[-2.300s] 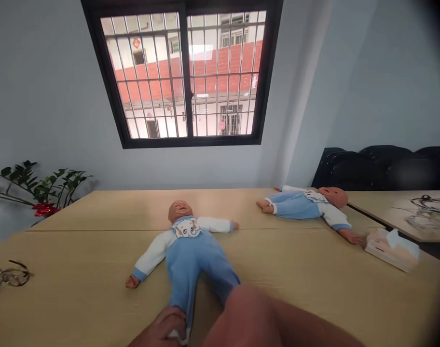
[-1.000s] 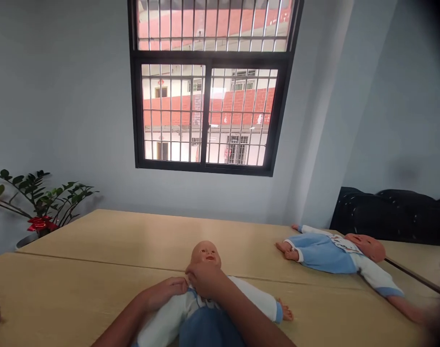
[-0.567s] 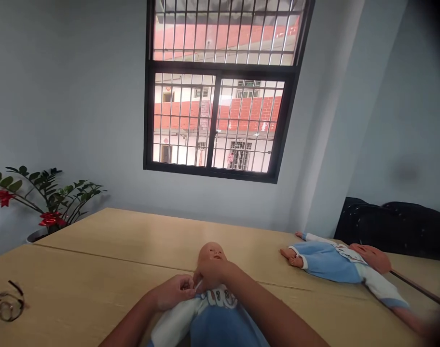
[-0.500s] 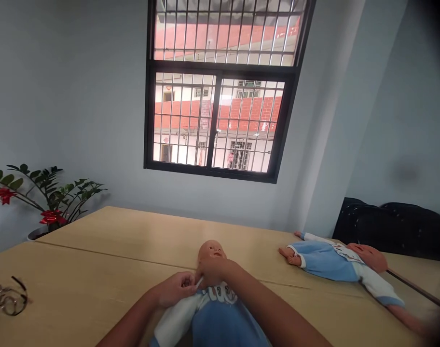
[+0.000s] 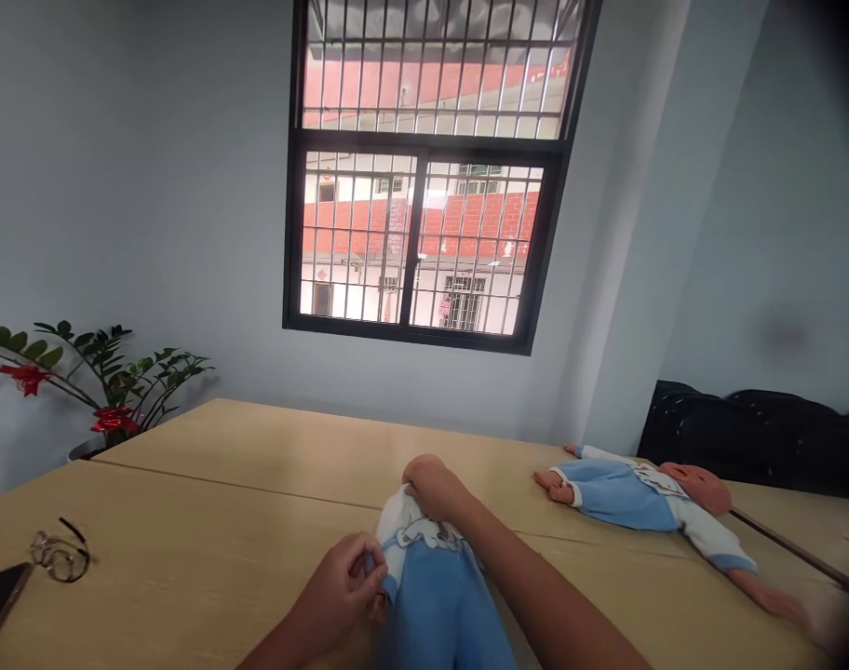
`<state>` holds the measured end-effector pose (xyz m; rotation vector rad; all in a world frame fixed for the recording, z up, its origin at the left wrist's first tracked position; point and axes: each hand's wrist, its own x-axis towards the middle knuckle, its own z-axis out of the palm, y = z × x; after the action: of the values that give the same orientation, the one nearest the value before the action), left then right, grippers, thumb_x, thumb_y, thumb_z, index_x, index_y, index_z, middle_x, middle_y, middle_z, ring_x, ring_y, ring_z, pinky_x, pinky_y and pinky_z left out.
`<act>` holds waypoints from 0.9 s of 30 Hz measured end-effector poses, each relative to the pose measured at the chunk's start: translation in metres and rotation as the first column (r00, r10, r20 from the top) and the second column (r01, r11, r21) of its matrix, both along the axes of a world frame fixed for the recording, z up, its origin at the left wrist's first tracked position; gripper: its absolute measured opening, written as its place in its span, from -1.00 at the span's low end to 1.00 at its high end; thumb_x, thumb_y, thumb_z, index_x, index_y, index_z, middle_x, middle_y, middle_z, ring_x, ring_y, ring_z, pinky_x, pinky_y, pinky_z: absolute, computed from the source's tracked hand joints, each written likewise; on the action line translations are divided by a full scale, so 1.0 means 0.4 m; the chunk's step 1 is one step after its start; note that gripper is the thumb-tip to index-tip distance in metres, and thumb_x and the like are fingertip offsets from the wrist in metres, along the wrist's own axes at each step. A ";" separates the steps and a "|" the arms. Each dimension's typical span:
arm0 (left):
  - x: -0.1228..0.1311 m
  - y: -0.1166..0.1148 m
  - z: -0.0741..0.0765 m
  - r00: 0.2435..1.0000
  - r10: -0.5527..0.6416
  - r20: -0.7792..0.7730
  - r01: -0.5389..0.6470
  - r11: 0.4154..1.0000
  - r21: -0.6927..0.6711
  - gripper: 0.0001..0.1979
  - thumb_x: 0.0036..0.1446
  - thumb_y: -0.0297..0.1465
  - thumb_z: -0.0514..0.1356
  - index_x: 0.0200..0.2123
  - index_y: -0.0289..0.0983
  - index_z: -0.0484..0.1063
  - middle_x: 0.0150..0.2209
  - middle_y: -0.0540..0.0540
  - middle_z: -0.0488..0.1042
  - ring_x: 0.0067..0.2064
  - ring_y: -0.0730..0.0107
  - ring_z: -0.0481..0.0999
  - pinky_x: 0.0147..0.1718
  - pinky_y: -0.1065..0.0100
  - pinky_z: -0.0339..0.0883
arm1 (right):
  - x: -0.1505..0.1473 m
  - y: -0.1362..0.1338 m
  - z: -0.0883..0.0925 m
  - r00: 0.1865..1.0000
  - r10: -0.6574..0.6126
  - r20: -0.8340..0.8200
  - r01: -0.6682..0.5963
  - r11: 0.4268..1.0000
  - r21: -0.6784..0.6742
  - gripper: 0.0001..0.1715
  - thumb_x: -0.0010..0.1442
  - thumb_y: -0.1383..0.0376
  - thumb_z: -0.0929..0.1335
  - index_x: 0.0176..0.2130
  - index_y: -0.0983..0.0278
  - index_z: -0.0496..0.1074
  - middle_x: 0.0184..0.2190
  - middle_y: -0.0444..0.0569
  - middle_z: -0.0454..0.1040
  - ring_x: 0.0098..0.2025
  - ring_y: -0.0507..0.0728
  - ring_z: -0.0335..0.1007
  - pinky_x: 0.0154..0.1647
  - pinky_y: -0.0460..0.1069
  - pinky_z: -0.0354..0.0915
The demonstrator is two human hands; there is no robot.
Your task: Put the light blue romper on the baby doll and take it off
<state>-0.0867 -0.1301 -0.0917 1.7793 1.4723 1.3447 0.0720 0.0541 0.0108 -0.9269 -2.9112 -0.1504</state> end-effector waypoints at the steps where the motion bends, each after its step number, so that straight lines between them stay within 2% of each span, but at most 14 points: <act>1: 0.012 -0.015 0.002 0.998 0.022 -0.052 -0.019 0.999 0.051 -0.89 0.29 -0.34 0.19 -0.29 -0.23 0.44 -0.39 0.00 0.45 -0.33 0.36 0.39 -0.26 0.35 0.24 | 0.003 -0.001 -0.004 1.000 -0.026 -0.015 0.027 0.999 0.022 -0.71 0.37 0.27 0.32 -0.16 0.31 0.64 -0.05 0.19 0.64 0.08 0.29 0.51 0.18 0.10 0.20; 3: 0.029 -0.038 0.001 0.985 0.043 -0.167 -0.011 0.982 0.187 -0.92 0.26 -0.40 0.21 -0.32 -0.21 0.44 -0.33 -0.04 0.53 -0.25 0.31 0.48 -0.18 0.33 0.31 | 0.007 -0.004 -0.016 0.996 -0.082 -0.042 0.084 0.995 0.050 -0.68 0.39 0.27 0.29 -0.14 0.33 0.62 -0.04 0.23 0.63 0.06 0.30 0.53 0.14 0.11 0.24; 6: 0.041 -0.052 -0.012 0.929 0.065 -0.364 0.096 0.909 0.406 -0.90 0.20 -0.50 0.22 -0.33 -0.19 0.42 -0.36 -0.03 0.56 -0.27 0.31 0.51 -0.23 0.35 0.36 | 0.005 -0.013 -0.038 0.985 -0.158 -0.072 0.162 0.985 0.065 -0.66 0.41 0.30 0.26 -0.11 0.37 0.60 -0.03 0.27 0.62 0.01 0.33 0.57 0.02 0.11 0.32; 9: 0.045 -0.047 -0.036 0.856 0.074 -0.512 0.219 0.846 0.487 -0.80 0.11 -0.60 0.22 -0.34 -0.16 0.42 -0.43 0.03 0.57 -0.38 0.35 0.52 -0.33 0.39 0.38 | -0.003 -0.022 -0.060 0.978 -0.189 -0.084 0.194 0.979 0.061 -0.67 0.41 0.33 0.25 -0.07 0.40 0.58 -0.04 0.30 0.60 -0.01 0.32 0.59 -0.06 0.09 0.37; 11: 0.046 -0.040 -0.050 0.838 0.080 -0.540 0.218 0.857 0.467 -0.78 0.07 -0.62 0.24 -0.36 -0.15 0.41 -0.45 0.06 0.57 -0.43 0.38 0.52 -0.38 0.42 0.40 | -0.010 -0.026 -0.073 0.979 -0.184 -0.083 0.189 0.980 0.054 -0.68 0.41 0.35 0.25 -0.05 0.39 0.57 -0.03 0.30 0.60 0.00 0.31 0.59 -0.08 0.07 0.38; 15: 0.037 -0.028 -0.071 0.848 0.137 -0.512 0.091 0.914 0.396 -0.78 0.05 -0.61 0.24 -0.31 -0.15 0.46 -0.42 0.03 0.58 -0.39 0.36 0.58 -0.36 0.45 0.46 | -0.021 -0.028 -0.099 0.983 -0.165 -0.075 0.169 0.985 0.045 -0.70 0.38 0.42 0.26 -0.06 0.41 0.57 -0.04 0.33 0.58 0.00 0.34 0.58 -0.08 0.11 0.40; 19: 0.021 -0.015 -0.096 0.876 0.143 -0.461 0.010 0.950 0.313 -0.78 0.12 -0.52 0.23 -0.20 -0.13 0.54 -0.33 -0.02 0.61 -0.35 0.35 0.60 -0.30 0.44 0.50 | -0.033 -0.031 -0.112 0.986 -0.144 -0.088 0.147 0.989 0.027 -0.71 0.36 0.43 0.27 -0.09 0.44 0.57 -0.06 0.35 0.58 -0.01 0.37 0.57 -0.07 0.15 0.39; 21: 0.012 -0.005 -0.111 0.896 0.121 -0.428 -0.010 0.968 0.252 -0.78 0.15 -0.46 0.23 -0.14 -0.11 0.57 -0.32 -0.04 0.61 -0.34 0.31 0.60 -0.27 0.40 0.52 | -0.031 -0.038 -0.107 0.985 -0.128 -0.114 0.129 0.992 0.009 -0.76 0.35 0.38 0.31 -0.12 0.41 0.58 -0.07 0.30 0.59 -0.03 0.35 0.56 -0.07 0.13 0.38; 24: -0.007 0.010 -0.131 0.927 0.065 -0.368 -0.028 0.994 0.106 -0.72 0.19 -0.33 0.24 -0.03 -0.08 0.59 -0.25 -0.12 0.64 -0.28 0.20 0.61 -0.20 0.29 0.54 | 0.007 -0.051 -0.090 0.972 -0.123 -0.201 0.125 0.992 -0.003 -0.75 0.39 0.27 0.31 -0.10 0.31 0.56 -0.01 0.18 0.57 0.04 0.29 0.51 0.04 0.12 0.33; 27: -0.028 0.014 -0.130 0.946 0.023 -0.325 -0.036 0.999 -0.033 -0.61 0.24 -0.19 0.21 0.11 -0.05 0.56 -0.14 -0.19 0.66 -0.14 0.08 0.62 -0.04 0.17 0.51 | 0.109 -0.053 -0.088 0.907 -0.184 -0.380 0.199 0.980 0.001 -0.66 0.44 0.28 0.20 0.01 0.27 0.50 0.08 0.16 0.51 0.16 0.25 0.39 0.18 0.11 0.23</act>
<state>-0.0980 -0.1244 -0.1437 2.0337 1.6858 1.0629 0.1157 0.0327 -0.0244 -1.0962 -2.4544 -0.0345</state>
